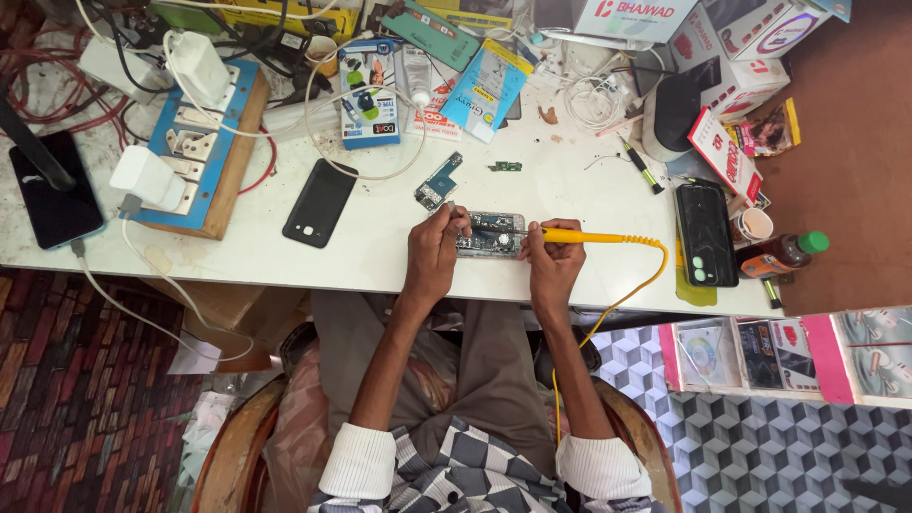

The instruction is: The person uses a soldering iron to apply heat to various points on a small circuit board held in their left hand. They repeatedly touch the tip to different components while maintaining a steady grip on the board.

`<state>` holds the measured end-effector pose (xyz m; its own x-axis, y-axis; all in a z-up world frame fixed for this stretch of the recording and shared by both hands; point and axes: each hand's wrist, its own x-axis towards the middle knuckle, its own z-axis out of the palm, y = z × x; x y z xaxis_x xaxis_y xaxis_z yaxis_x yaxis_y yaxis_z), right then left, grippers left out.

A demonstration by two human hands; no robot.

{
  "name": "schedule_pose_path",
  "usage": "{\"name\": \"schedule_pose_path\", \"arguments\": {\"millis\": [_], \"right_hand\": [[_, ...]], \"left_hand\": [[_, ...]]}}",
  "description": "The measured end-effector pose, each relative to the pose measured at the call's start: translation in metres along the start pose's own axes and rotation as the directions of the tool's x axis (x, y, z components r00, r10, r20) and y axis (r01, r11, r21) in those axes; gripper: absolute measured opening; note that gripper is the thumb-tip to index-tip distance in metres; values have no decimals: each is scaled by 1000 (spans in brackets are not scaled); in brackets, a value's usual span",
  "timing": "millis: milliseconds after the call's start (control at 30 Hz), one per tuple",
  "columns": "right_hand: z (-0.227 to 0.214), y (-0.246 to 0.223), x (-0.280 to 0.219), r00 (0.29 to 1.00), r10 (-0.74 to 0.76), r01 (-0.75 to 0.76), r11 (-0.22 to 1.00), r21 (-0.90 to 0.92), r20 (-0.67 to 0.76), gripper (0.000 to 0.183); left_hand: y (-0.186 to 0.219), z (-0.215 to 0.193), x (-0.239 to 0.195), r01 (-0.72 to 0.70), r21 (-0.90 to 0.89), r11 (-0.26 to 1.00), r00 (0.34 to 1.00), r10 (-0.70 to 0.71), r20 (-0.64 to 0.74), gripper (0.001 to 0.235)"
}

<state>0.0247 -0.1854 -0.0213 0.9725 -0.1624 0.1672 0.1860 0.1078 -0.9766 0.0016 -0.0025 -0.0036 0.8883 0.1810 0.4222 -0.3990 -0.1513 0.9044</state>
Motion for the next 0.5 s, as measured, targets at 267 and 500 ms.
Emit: {"name": "schedule_pose_path", "arguments": {"millis": [267,500], "right_hand": [[0,3,1,1000,-11,10,999,42,20,17],[-2,5,1,1000,3,-3,1000,4,8,15]], "left_hand": [[2,-1,-1,17,40,999,1000,-17,2,38],[1,-1,-1,1,55,998,1000,-1,-5,35]]}}
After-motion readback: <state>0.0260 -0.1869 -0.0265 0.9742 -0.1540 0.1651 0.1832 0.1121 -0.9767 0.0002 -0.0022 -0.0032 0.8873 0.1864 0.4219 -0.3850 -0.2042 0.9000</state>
